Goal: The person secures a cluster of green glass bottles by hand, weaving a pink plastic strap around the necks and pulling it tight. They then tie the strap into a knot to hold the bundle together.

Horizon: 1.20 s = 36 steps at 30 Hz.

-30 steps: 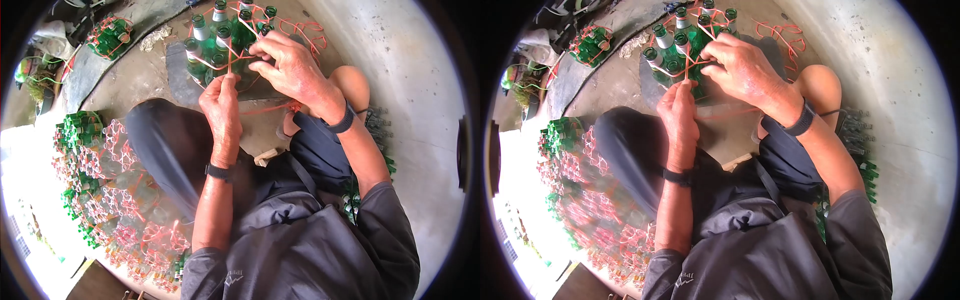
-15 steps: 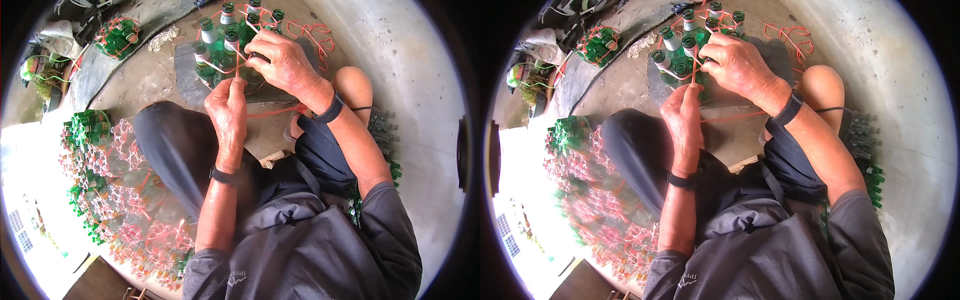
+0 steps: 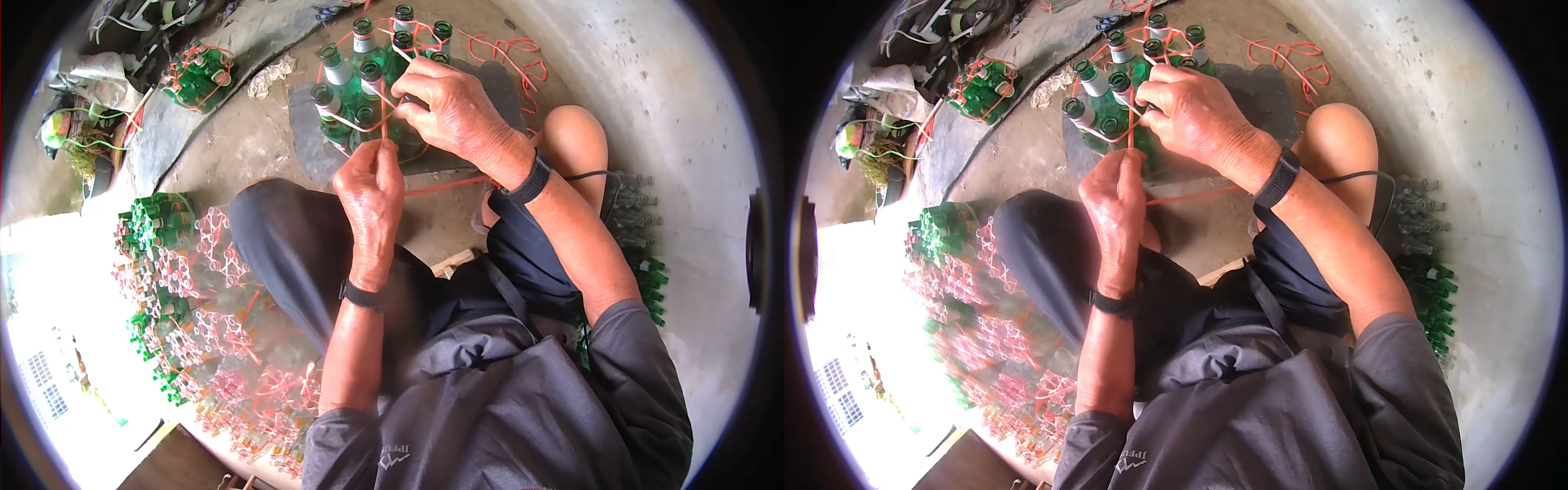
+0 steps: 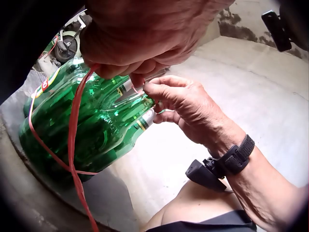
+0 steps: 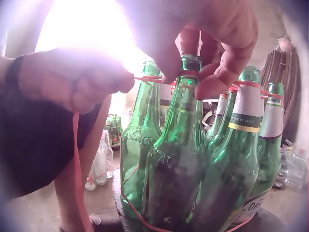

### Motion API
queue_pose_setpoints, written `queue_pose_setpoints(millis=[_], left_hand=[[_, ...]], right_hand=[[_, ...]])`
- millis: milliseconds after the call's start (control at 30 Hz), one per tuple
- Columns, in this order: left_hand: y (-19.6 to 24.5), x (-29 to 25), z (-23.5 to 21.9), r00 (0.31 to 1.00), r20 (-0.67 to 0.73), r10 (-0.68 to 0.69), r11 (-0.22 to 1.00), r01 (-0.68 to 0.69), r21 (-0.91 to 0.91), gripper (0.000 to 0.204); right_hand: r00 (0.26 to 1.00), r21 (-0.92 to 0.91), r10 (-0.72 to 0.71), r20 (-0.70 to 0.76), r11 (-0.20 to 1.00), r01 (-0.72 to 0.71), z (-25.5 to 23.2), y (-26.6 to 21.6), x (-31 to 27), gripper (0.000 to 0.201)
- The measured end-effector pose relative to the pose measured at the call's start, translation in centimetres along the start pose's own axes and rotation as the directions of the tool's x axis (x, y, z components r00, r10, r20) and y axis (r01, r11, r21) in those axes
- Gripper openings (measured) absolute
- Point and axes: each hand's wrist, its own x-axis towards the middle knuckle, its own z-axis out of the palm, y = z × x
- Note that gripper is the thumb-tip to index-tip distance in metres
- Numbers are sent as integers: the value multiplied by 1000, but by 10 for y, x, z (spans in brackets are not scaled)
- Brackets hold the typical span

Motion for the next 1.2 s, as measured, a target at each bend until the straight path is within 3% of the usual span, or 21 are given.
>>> queue_pose_setpoints(millis=[67,133,333,633,800,933,1000,1200], left_hand=[[0,3,-1,999,3,48,999,-48,25,24],[9,8,-8,990,42,136,967,-142,213,21],[28,28,-22,956,155,248,844,-291,450,15],[45,65,-30,875,272,399,684,-482,547,11],[46,88,-35,874,311,373,677,-486,553,11],[42,107,-39,912,321,256,759,-395,517,13],[36,117,-41,935,337,113,865,-260,429,15],[30,128,-50,919,383,92,824,-286,488,17]], right_hand=[[1000,2,-4,-15,1000,4,1,1,0,15],[1000,8,-8,-30,1000,8,3,0,-1,14],[999,5,-27,-37,1000,27,4,3,-2,14],[998,55,-59,-35,997,61,5,5,-4,15],[996,43,-76,-50,996,78,4,6,-4,15],[995,72,-76,-58,994,80,6,7,-5,16],[996,30,-74,-57,997,76,7,7,-4,14],[996,67,-83,-44,994,86,4,5,-4,19]])
